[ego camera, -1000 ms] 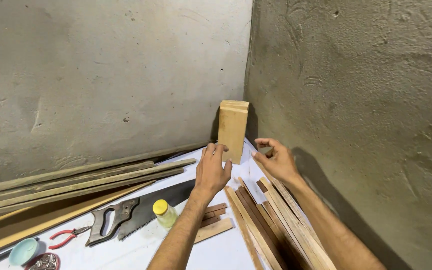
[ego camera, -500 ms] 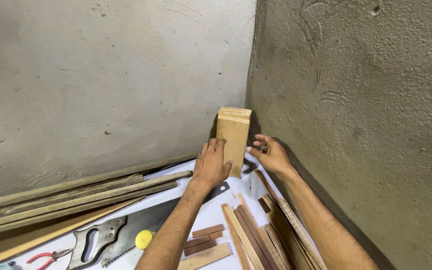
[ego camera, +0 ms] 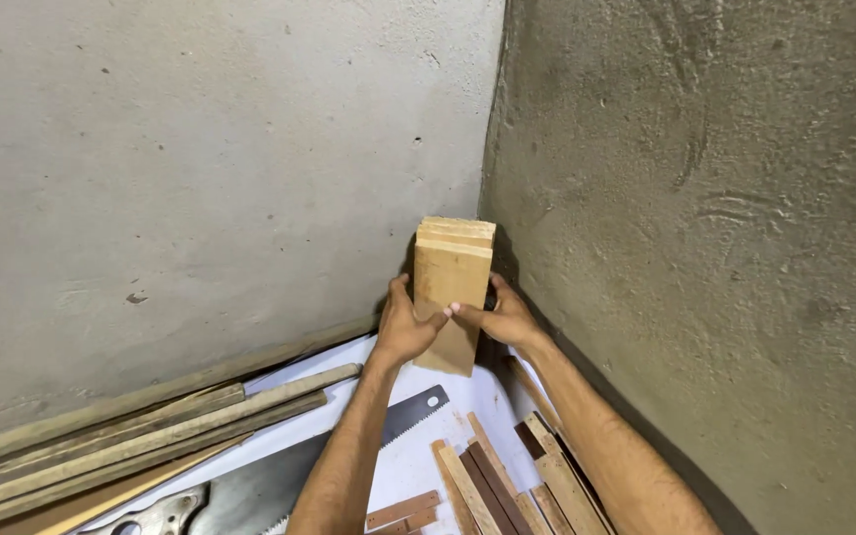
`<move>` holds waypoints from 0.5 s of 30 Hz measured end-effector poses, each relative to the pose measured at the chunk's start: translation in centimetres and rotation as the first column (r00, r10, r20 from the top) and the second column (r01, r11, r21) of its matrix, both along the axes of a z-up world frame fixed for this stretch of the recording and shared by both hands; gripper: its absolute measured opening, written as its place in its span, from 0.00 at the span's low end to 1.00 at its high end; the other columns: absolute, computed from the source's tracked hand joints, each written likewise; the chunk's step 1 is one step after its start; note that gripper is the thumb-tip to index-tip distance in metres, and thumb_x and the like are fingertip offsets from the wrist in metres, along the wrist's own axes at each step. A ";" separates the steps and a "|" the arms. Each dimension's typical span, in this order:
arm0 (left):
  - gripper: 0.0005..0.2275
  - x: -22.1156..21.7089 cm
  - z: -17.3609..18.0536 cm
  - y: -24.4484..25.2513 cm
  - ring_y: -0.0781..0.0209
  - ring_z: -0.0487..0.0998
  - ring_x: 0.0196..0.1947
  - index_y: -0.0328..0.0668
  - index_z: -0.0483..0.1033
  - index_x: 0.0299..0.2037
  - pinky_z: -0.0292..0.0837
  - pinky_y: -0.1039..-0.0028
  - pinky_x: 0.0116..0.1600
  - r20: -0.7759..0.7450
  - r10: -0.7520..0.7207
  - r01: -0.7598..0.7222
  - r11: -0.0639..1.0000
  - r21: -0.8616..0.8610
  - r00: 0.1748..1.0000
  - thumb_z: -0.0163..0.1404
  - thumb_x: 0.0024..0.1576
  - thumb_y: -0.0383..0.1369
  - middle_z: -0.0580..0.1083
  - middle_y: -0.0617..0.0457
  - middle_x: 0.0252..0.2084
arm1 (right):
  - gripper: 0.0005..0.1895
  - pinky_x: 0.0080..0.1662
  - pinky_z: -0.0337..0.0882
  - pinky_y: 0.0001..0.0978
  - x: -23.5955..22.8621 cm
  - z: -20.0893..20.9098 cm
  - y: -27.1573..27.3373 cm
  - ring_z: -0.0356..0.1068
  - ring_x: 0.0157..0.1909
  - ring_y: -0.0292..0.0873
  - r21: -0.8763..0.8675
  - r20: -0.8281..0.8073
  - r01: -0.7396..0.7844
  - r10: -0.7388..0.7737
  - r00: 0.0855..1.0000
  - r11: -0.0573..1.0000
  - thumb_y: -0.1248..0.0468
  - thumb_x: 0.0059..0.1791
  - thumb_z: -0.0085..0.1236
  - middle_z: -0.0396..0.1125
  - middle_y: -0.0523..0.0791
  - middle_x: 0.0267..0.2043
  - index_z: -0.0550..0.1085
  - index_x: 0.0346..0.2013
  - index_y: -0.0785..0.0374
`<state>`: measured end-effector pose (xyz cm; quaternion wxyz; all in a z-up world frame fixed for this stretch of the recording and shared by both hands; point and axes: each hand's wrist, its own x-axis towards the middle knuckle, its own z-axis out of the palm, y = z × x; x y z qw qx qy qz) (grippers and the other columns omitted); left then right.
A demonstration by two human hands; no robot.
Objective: The person works at a table covered with hand tools and wood offcuts. They pick small nails from a tin, position thin wooden slats on a frame, hammer the nails in, sand a wooden block, measure a vertical wood piece with a tape measure, and assemble slats into ladder-like wooden frames, adjusting the pieces by hand.
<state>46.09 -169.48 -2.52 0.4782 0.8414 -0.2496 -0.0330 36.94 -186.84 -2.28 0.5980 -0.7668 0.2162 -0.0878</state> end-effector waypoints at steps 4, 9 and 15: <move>0.37 0.2 -1.9 -0.2 0.49 0.72 0.63 0.34 0.53 0.68 0.68 0.64 0.64 -0.368 -0.187 0.134 0.977 -0.164 0.911 0.61 0.51 0.34 0.70 0.39 0.62 | 0.47 0.57 0.73 0.38 0.2 -2.8 -0.1 0.70 0.59 0.47 0.093 0.126 0.022 -0.034 0.991 0.995 0.56 0.39 0.74 0.70 0.53 0.58 0.60 0.67 0.65; 0.34 -1.0 -2.9 0.7 0.51 0.71 0.65 0.32 0.54 0.71 0.67 0.65 0.66 -0.259 -0.201 0.114 0.942 -0.314 0.945 0.56 0.55 0.28 0.70 0.37 0.65 | 0.43 0.57 0.70 0.34 -2.0 -0.7 2.1 0.69 0.60 0.42 0.043 0.193 0.048 -0.056 0.980 0.998 0.55 0.38 0.76 0.70 0.48 0.59 0.65 0.63 0.61; 0.35 -5.3 1.7 4.0 0.51 0.70 0.66 0.31 0.53 0.71 0.67 0.64 0.66 -0.140 -0.168 0.122 0.951 -0.284 0.976 0.59 0.55 0.29 0.68 0.38 0.66 | 0.46 0.50 0.73 0.38 -5.9 2.6 4.2 0.72 0.51 0.46 0.022 0.173 0.044 -0.047 0.984 0.999 0.52 0.36 0.74 0.70 0.48 0.58 0.66 0.65 0.59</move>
